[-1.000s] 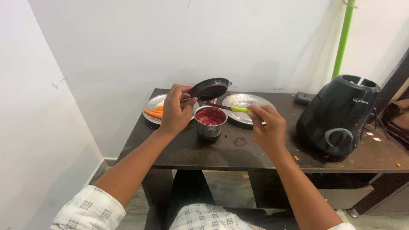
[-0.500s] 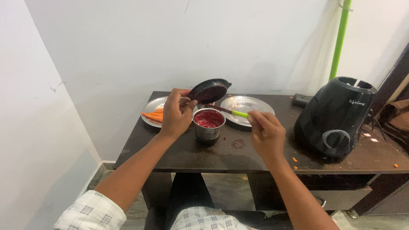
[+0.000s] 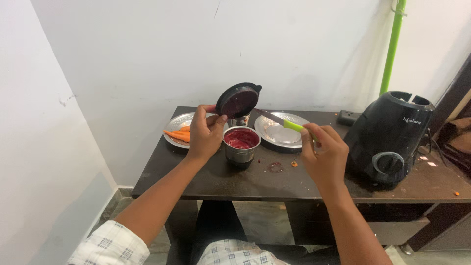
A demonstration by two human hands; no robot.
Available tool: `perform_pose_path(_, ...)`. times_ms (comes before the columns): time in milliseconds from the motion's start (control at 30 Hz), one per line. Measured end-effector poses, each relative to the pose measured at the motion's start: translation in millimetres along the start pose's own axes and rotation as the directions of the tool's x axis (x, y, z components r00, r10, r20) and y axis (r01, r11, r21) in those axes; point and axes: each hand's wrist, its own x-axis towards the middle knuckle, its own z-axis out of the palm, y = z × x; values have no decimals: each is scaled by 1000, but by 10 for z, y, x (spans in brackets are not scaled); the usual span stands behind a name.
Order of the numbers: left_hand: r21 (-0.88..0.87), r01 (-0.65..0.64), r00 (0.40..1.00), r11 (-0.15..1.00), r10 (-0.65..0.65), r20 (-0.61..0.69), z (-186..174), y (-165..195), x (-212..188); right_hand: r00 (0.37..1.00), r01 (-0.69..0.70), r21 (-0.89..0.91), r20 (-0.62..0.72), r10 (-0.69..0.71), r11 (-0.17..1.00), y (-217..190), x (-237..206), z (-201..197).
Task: The person runs a blender to blend a beetroot mixture, removes the jar from the base, and uses a spatula to scrape the blended paste into a steel cup. They stir the paste in the cup, then place the jar back on the blender base and fit the lid on top.
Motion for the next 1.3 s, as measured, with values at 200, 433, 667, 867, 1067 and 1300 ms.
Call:
perform_pose_path(200,-40,-65,998,997,66,1,45,-29,10,988,-96,-89,112,106,991,-141,108,-159)
perform_pose_path(433,-4,-129,989,992,129,71,79,15,-1,984,-100,-50,146,106,994,-247,160,-23)
perform_pose_path(667,107,-135,988,985,126,91,105,73,-15,983,-129,18,131,126,991,-278,80,-5)
perform_pose_path(867,121,-322,945,939,310,106,150,48,-5,983,-120,9,138,117,993,-321,47,21)
perform_pose_path(1067,68,-297,951,952,289,108,142,45,11,978,-116,-2,173,115,993,-371,53,-14)
perform_pose_path(1300,77,-87,992,993,79,97,93,68,44,993,112,14,40,-112,994,-306,-6,-51)
